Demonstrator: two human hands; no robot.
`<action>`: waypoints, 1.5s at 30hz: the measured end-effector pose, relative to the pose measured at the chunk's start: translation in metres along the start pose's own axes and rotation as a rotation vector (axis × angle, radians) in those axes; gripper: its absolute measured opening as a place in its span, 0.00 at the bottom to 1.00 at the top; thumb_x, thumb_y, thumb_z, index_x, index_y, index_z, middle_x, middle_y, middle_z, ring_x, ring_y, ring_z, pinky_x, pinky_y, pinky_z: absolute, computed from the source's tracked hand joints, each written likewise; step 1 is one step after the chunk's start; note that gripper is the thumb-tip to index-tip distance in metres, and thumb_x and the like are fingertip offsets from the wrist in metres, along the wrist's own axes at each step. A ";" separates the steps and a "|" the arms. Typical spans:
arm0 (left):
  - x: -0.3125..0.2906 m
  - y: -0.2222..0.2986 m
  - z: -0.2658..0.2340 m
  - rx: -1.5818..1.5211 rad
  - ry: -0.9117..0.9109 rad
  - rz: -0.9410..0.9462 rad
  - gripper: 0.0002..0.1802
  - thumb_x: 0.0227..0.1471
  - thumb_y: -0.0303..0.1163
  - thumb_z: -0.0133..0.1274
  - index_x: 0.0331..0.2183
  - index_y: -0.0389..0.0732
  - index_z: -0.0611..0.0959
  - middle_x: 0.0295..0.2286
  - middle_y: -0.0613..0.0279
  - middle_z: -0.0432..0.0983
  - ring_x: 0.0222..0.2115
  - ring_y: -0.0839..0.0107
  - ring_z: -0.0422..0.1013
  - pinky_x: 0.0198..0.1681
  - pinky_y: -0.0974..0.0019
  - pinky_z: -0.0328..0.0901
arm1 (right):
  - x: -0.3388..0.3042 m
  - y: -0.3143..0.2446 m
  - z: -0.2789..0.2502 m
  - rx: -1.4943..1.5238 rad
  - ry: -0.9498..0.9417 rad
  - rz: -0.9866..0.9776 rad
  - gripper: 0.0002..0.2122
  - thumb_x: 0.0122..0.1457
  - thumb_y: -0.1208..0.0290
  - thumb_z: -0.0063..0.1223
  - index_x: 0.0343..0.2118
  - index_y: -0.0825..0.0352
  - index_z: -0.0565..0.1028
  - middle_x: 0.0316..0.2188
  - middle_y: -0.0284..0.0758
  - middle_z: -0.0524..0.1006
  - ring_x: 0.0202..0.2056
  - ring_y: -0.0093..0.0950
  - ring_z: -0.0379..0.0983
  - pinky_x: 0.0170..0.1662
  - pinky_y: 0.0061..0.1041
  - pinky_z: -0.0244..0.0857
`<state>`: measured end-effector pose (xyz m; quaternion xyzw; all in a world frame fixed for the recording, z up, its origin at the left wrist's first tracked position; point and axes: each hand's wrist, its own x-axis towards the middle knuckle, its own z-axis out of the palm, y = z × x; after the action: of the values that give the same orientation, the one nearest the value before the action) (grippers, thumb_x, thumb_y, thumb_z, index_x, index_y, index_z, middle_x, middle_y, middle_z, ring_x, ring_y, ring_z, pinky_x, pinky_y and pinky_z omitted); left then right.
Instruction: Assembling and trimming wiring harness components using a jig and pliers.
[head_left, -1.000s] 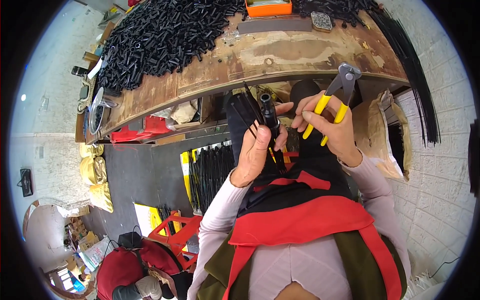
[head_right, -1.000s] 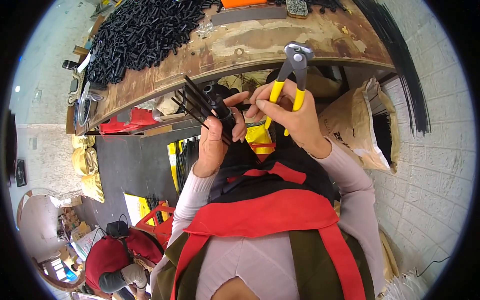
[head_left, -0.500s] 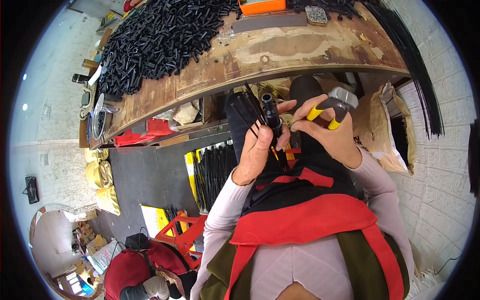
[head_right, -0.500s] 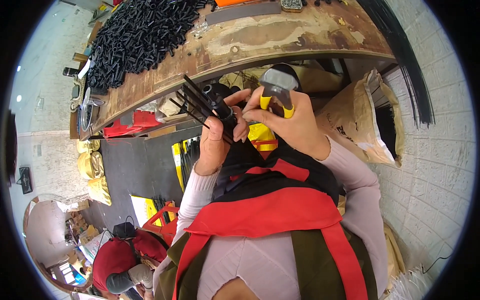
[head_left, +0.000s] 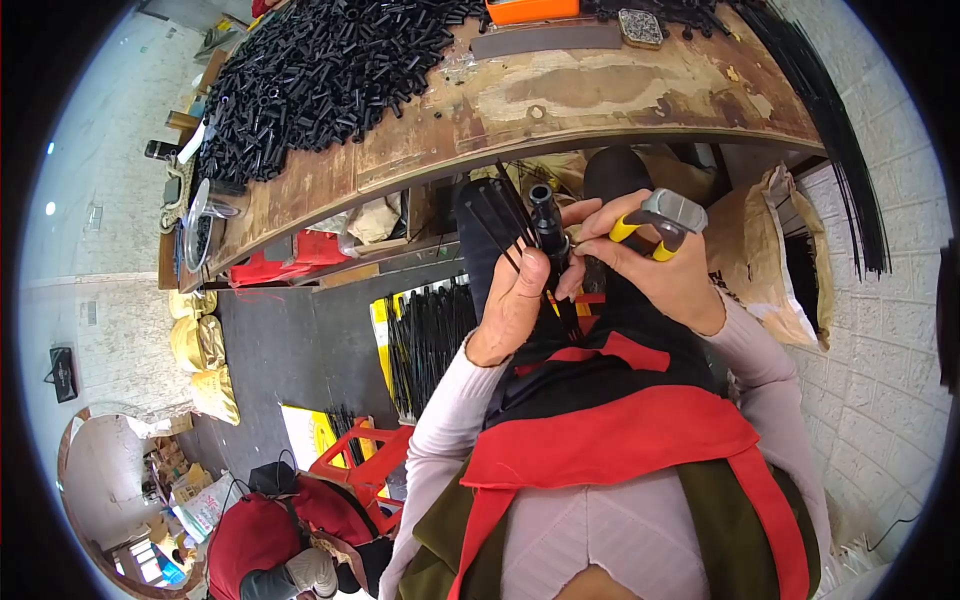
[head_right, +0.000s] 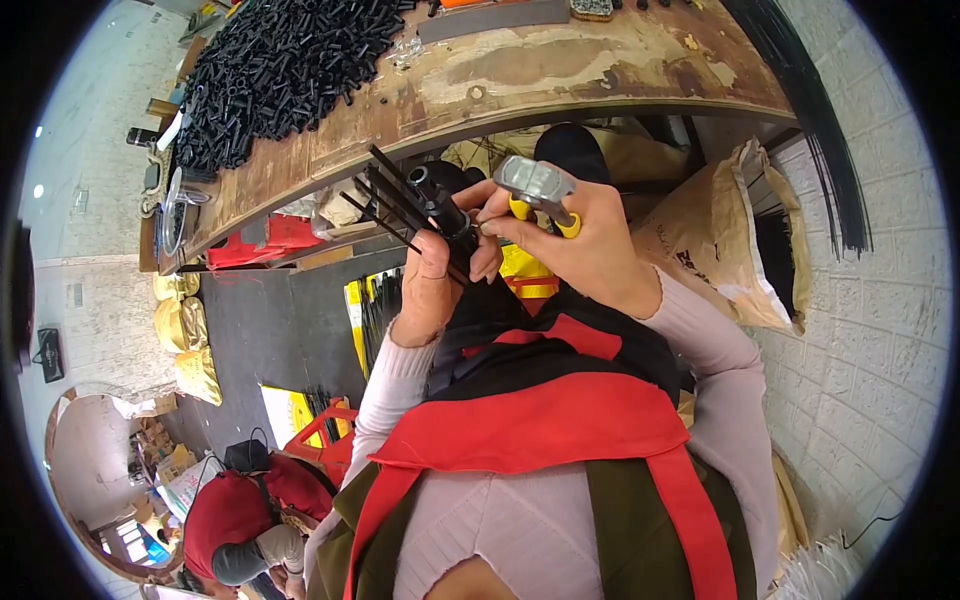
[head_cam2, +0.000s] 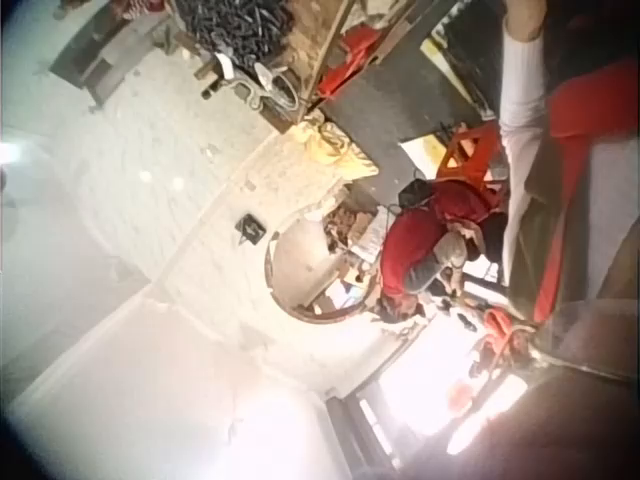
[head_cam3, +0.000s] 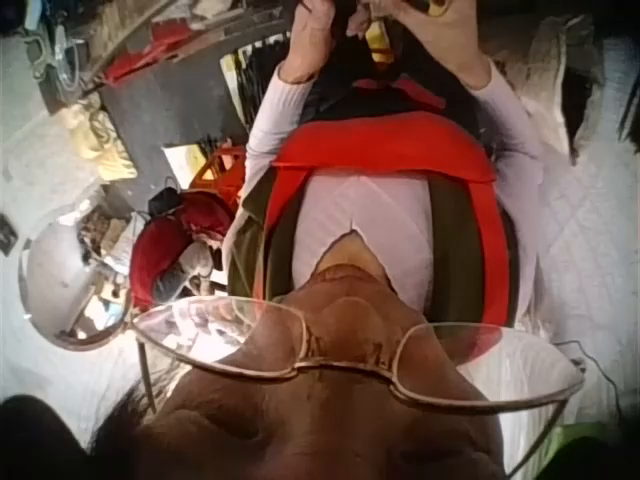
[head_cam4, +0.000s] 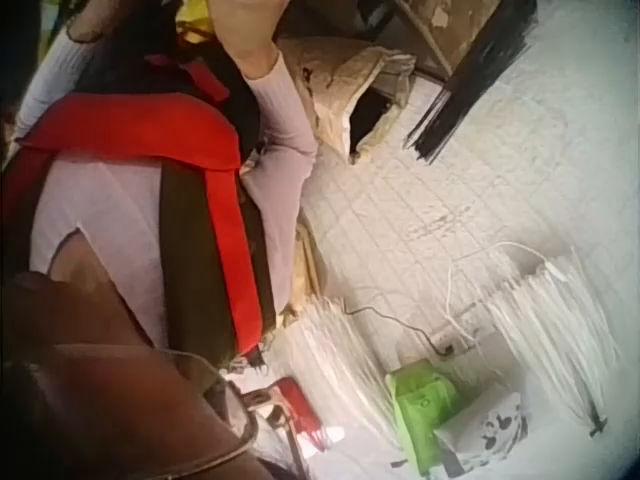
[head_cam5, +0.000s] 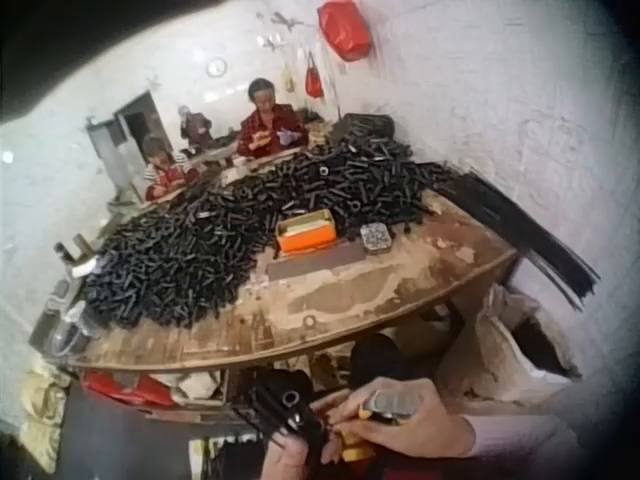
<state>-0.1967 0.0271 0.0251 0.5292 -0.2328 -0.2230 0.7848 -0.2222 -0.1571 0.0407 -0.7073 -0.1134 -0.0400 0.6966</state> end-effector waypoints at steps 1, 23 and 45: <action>0.000 0.000 0.000 0.009 0.028 -0.007 0.52 0.55 0.69 0.40 0.57 0.25 0.64 0.21 0.71 0.64 0.23 0.81 0.60 0.29 0.76 0.57 | 0.001 -0.002 0.002 0.115 -0.008 -0.052 0.08 0.55 0.87 0.57 0.36 0.71 0.73 0.34 0.35 0.78 0.40 0.25 0.76 0.46 0.24 0.70; 0.007 0.003 -0.011 -0.137 0.007 0.012 0.49 0.56 0.65 0.42 0.59 0.28 0.61 0.18 0.70 0.58 0.18 0.78 0.55 0.23 0.72 0.54 | 0.026 -0.046 -0.027 -0.362 -0.310 0.070 0.06 0.61 0.73 0.53 0.34 0.69 0.70 0.23 0.31 0.75 0.27 0.19 0.73 0.32 0.20 0.66; 0.001 0.002 -0.016 -0.047 -0.070 -0.028 0.45 0.56 0.68 0.38 0.43 0.28 0.72 0.18 0.70 0.59 0.19 0.80 0.56 0.24 0.74 0.53 | -0.009 -0.038 -0.033 -0.607 -0.490 0.093 0.22 0.58 0.79 0.50 0.57 0.66 0.66 0.48 0.46 0.74 0.47 0.47 0.72 0.49 0.37 0.66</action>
<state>-0.1863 0.0387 0.0223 0.5055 -0.2477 -0.2577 0.7853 -0.2361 -0.1912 0.0766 -0.8742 -0.2271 0.1298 0.4091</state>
